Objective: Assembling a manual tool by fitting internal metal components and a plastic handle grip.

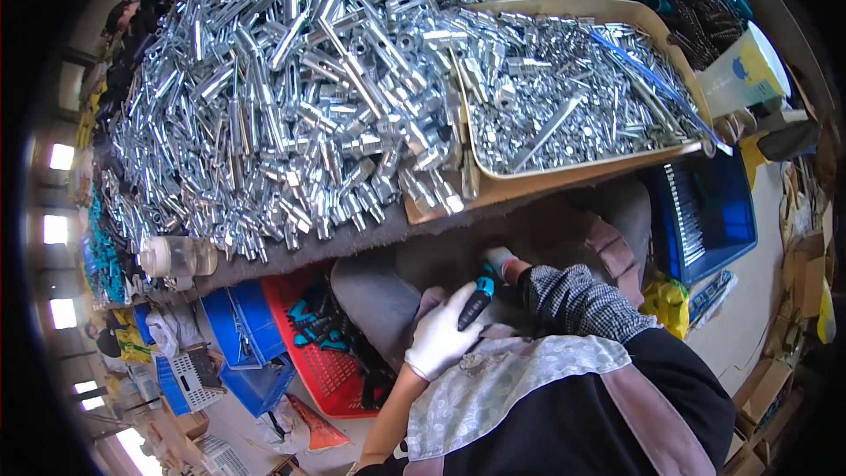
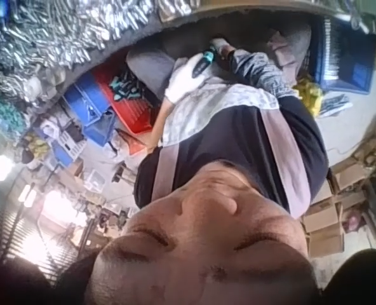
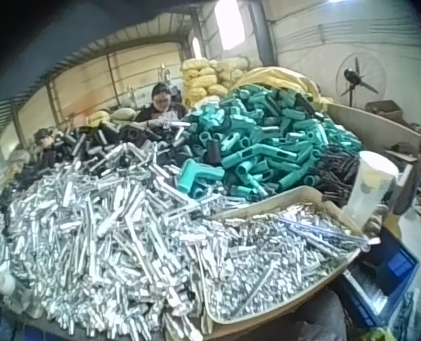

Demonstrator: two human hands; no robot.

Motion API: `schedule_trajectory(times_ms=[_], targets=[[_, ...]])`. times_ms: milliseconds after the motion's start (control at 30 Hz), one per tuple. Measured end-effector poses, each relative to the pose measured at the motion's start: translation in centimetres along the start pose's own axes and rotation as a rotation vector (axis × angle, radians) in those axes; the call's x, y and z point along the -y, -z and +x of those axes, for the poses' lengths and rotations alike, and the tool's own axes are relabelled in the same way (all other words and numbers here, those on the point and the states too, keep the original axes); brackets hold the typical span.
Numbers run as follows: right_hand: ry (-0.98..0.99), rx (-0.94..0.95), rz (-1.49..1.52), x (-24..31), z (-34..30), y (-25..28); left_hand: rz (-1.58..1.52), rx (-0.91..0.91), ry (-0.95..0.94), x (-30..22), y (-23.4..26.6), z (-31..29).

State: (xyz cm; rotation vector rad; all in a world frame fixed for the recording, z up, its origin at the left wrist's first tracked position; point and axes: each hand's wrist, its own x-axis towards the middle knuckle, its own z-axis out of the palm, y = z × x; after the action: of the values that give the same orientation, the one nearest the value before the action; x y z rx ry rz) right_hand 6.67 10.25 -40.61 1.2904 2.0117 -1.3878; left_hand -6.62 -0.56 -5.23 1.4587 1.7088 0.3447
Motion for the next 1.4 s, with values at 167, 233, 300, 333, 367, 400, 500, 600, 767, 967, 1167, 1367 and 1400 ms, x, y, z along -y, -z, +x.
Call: schedule_trajectory(times_ms=[167,233,300,333,367,400,500,600,767,967,1167,1367,1400], targets=[[0.146,0.082,-0.292,0.3,0.2,-0.6,0.086,-0.009,0.093,1.8,-1.0,0.4],[0.206,0.036,-0.350,0.6,-0.3,-0.5,0.083,-0.072,0.072,1.9,-1.1,0.4],[0.182,0.035,-0.348,-1.8,1.0,-1.7,0.093,-0.102,0.006,1.9,-1.5,0.9],[0.182,0.040,-0.358,-3.6,1.5,-2.6,0.107,-0.153,-0.044,2.1,-1.6,1.0],[0.182,0.042,-0.366,-4.6,2.4,-3.5,0.116,-0.178,-0.071,2.1,-1.8,1.2],[0.176,0.042,-0.373,-5.6,3.6,-4.0,0.116,-0.170,-0.078,1.9,-2.0,1.4],[0.164,0.045,-0.402,-8.8,6.6,-5.6,0.104,-0.137,-0.127,2.1,-3.6,1.7],[0.159,0.065,-0.421,-9.3,8.5,-7.6,0.143,-0.007,-0.036,3.0,-5.5,1.2],[0.485,-0.604,-0.234,-10.9,7.5,-5.9,0.010,0.008,0.072,5.8,-6.1,2.2],[0.592,-0.625,-0.235,-2.0,13.8,8.2,-0.107,0.375,-0.108,6.9,-6.3,5.8],[0.665,-0.543,-0.219,1.4,18.7,12.7,-0.103,0.157,0.004,13.0,-9.1,4.9],[0.727,-0.441,-0.212,3.7,22.3,14.0,-0.243,0.166,0.223,16.4,-9.5,6.8],[0.737,-0.426,-0.217,4.0,22.6,14.3,-0.269,0.164,0.255,16.9,-9.6,7.0]])
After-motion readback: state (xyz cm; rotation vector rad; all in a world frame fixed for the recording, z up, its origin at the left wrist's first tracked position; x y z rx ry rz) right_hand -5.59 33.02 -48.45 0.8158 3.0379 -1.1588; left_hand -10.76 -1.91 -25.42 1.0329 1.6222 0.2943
